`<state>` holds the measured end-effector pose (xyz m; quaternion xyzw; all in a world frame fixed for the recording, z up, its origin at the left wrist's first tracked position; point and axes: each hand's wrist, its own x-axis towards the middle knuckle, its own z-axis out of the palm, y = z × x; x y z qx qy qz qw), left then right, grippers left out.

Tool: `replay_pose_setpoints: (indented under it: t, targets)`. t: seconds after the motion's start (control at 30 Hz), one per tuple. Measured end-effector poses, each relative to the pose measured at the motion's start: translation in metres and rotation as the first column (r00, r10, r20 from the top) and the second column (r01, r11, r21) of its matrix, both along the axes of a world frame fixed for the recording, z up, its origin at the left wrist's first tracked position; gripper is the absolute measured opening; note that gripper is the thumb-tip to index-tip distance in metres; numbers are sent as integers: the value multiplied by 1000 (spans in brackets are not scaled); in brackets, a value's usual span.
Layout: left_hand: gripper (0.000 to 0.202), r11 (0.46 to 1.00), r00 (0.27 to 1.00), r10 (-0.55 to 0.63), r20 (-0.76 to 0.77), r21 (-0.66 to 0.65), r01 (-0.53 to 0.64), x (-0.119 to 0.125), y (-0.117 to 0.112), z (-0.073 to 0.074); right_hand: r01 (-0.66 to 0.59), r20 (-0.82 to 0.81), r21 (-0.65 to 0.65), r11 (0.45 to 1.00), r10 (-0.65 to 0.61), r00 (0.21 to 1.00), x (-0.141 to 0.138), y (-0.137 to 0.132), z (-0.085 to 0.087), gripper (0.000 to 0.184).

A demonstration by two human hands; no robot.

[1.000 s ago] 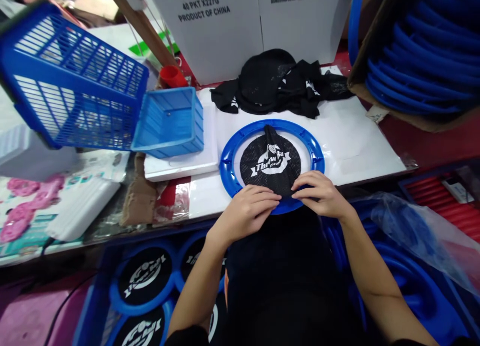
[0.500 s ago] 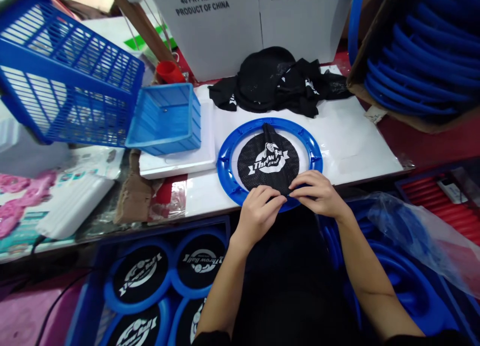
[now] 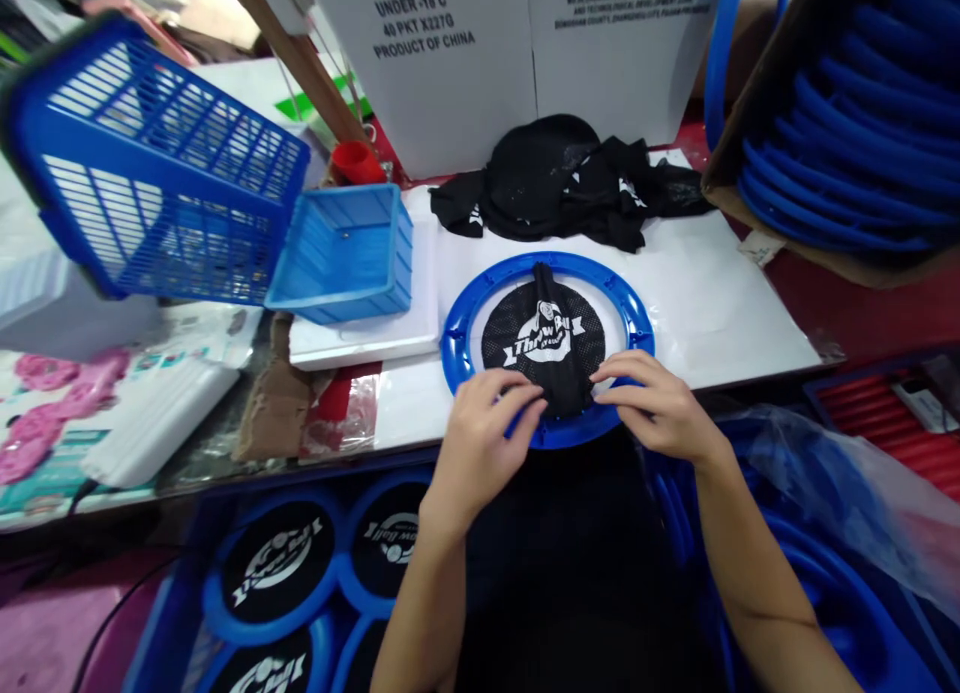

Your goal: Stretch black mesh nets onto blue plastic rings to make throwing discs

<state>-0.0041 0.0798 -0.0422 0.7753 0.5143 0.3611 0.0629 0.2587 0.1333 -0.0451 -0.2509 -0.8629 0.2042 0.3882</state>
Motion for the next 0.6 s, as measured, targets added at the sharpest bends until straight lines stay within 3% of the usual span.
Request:
replay_pose_setpoints:
  t: [0.07, 0.13, 0.2, 0.3, 0.43, 0.53, 0.6]
  targets:
    - [16, 984, 983, 179, -39, 7, -179, -15, 17, -1, 10, -8, -50, 999, -10, 1000, -5, 15, 9, 31]
    - [20, 947, 945, 320, -63, 16, -320, -24, 36, -5, -21, 108, -81, 996, 30, 994, -19, 40, 19, 30]
    - [25, 919, 915, 393, -94, 7, -394, -23, 51, -12, -98, 293, -66, 993, 113, 949, -42, 71, 27, 29]
    - [28, 903, 881, 410, -236, -35, -429, -12, 59, -21, -182, 519, 11, 983, 150, 842, -85, 114, 31, 22]
    - [22, 941, 905, 311, -290, -41, -336, -9, 60, -28, -321, 740, 13, 947, 207, 640, -123, 145, 28, 15]
    - [33, 987, 961, 102, -258, -94, -130, -26, 68, -28, -379, 776, 86, 921, 177, 606, -124, 151, 27, 16]
    - [38, 989, 969, -25, -247, -147, -12, -39, 78, -26, -401, 781, 98, 911, 179, 598, -117, 152, 27, 15]
